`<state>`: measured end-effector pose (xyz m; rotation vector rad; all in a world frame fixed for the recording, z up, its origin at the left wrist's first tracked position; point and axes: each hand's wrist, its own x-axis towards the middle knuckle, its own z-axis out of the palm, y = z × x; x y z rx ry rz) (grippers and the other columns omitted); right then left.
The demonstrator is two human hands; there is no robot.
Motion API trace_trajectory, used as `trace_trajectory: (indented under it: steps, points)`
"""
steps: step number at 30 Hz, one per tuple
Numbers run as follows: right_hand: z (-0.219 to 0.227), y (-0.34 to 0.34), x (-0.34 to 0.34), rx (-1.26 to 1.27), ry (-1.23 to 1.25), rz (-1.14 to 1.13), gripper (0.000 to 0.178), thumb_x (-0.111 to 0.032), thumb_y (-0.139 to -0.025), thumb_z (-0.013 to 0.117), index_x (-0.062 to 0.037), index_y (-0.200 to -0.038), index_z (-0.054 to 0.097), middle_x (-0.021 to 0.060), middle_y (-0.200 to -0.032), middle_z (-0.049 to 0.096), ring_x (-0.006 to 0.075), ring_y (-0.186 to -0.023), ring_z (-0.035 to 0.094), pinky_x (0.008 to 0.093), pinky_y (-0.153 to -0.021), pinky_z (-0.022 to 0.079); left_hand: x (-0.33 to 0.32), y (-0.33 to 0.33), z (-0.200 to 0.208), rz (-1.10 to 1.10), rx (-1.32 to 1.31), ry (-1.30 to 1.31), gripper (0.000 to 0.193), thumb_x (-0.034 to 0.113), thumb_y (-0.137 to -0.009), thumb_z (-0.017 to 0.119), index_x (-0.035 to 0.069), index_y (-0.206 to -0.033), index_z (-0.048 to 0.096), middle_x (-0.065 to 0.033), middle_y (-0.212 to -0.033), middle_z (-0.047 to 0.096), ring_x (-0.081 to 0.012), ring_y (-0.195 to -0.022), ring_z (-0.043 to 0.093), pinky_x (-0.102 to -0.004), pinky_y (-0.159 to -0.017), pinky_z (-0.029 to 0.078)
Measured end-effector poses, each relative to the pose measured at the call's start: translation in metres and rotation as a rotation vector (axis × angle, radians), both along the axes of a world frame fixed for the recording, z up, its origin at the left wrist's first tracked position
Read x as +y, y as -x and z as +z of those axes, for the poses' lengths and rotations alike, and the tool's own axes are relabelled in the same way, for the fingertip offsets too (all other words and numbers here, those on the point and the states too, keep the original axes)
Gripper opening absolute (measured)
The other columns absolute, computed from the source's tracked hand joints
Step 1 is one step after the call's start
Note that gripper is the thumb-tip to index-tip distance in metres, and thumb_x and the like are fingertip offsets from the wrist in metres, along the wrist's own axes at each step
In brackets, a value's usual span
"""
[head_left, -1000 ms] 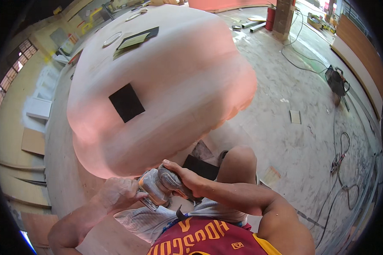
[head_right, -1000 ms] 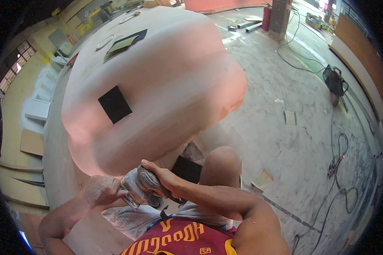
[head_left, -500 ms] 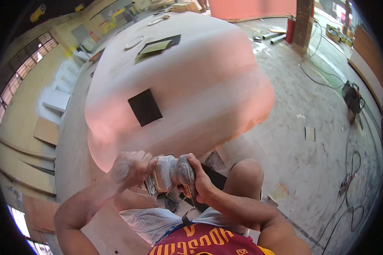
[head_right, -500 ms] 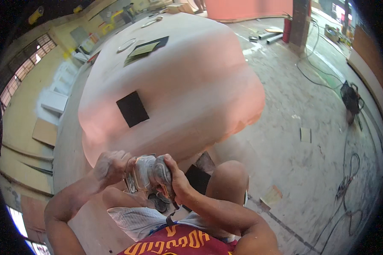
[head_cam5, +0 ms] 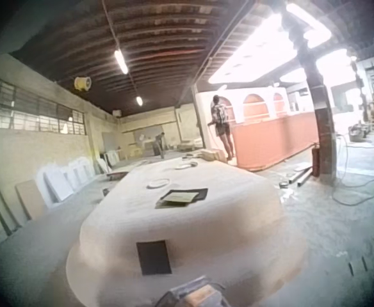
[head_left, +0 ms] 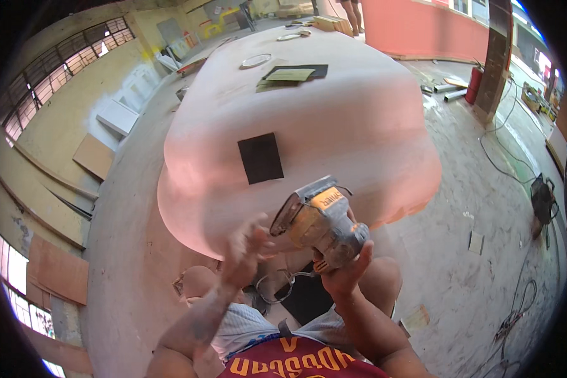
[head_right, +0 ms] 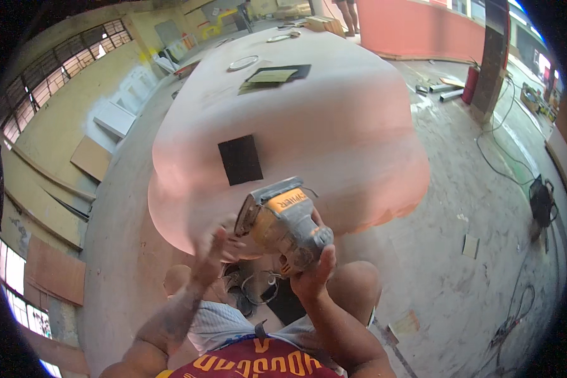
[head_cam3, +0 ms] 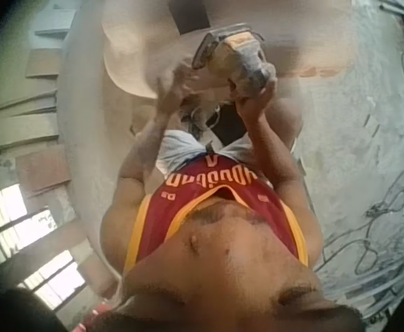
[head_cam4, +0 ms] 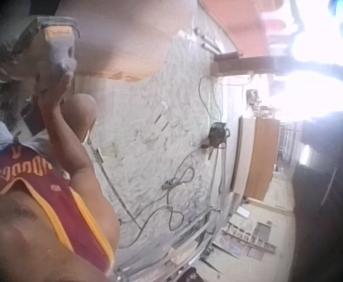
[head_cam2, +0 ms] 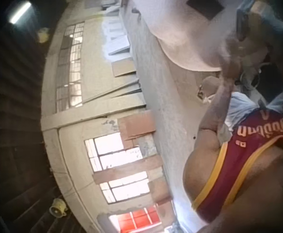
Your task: Sanding a large white furniture part using an orbital sander and sandpaper.
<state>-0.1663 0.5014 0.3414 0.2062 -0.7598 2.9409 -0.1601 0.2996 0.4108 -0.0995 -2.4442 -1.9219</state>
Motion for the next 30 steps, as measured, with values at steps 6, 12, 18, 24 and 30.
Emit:
trace_trajectory:
  steps: [6, 12, 18, 24, 30]
  points:
    - [0.001, -0.009, -0.014, 0.143, -0.182, -0.111, 0.119, -0.078, -0.085, 0.069, 0.0011, -0.164, 0.027, 0.0185, -0.153, 0.048, 0.0314, -0.138, 0.054, 0.0462, -0.112, 0.049, 0.051, -0.011, -0.037, -0.051, -0.109, -0.747, 0.069, 0.064, -0.110, 0.042, 0.009, -0.149, 0.056, -0.0083, -0.142, 0.066, -0.0241, -0.131, 0.060, -0.0425, -0.103, 0.048]
    - [0.000, -0.018, -0.022, 0.162, -0.294, 0.031, 0.134, -0.070, -0.075, 0.086, -0.0021, -0.166, 0.016, 0.0198, -0.158, 0.036, 0.0329, -0.148, 0.043, 0.0514, -0.122, 0.039, 0.034, -0.005, -0.017, -0.250, -0.145, -1.170, 0.054, 0.048, -0.110, 0.048, 0.010, -0.147, 0.059, -0.0082, -0.142, 0.066, -0.0246, -0.135, 0.058, -0.0470, -0.114, 0.044]
    - [-0.007, -0.019, -0.032, 0.159, -0.255, 0.108, 0.133, -0.062, -0.075, 0.089, -0.0036, -0.167, 0.013, 0.0190, -0.158, 0.036, 0.0344, -0.148, 0.043, 0.0518, -0.121, 0.041, 0.026, -0.003, -0.012, -0.179, -0.183, -1.077, 0.055, 0.046, -0.108, 0.051, 0.006, -0.145, 0.058, -0.0097, -0.140, 0.067, -0.0265, -0.132, 0.061, -0.0478, -0.114, 0.046]
    - [-0.008, -0.014, -0.034, 0.079, -0.054, 0.200, 0.124, -0.053, -0.078, 0.089, -0.0035, -0.166, 0.017, 0.0190, -0.153, 0.046, 0.0343, -0.144, 0.050, 0.0507, -0.121, 0.044, 0.021, -0.009, -0.038, -0.113, -0.166, -0.989, 0.045, 0.032, -0.109, 0.047, 0.004, -0.142, 0.058, -0.0124, -0.139, 0.067, -0.0285, -0.130, 0.064, -0.0484, -0.113, 0.049]
    - [-0.004, -0.008, -0.029, -0.018, 0.090, 0.377, 0.114, -0.051, -0.081, 0.082, -0.0041, -0.166, 0.021, 0.0169, -0.150, 0.050, 0.0317, -0.138, 0.056, 0.0480, -0.114, 0.050, -0.003, -0.016, -0.086, 0.046, 0.021, -0.433, 0.036, 0.014, -0.108, 0.047, -0.001, -0.140, 0.056, -0.0158, -0.134, 0.066, -0.0268, -0.122, 0.068, -0.0416, -0.105, 0.057]
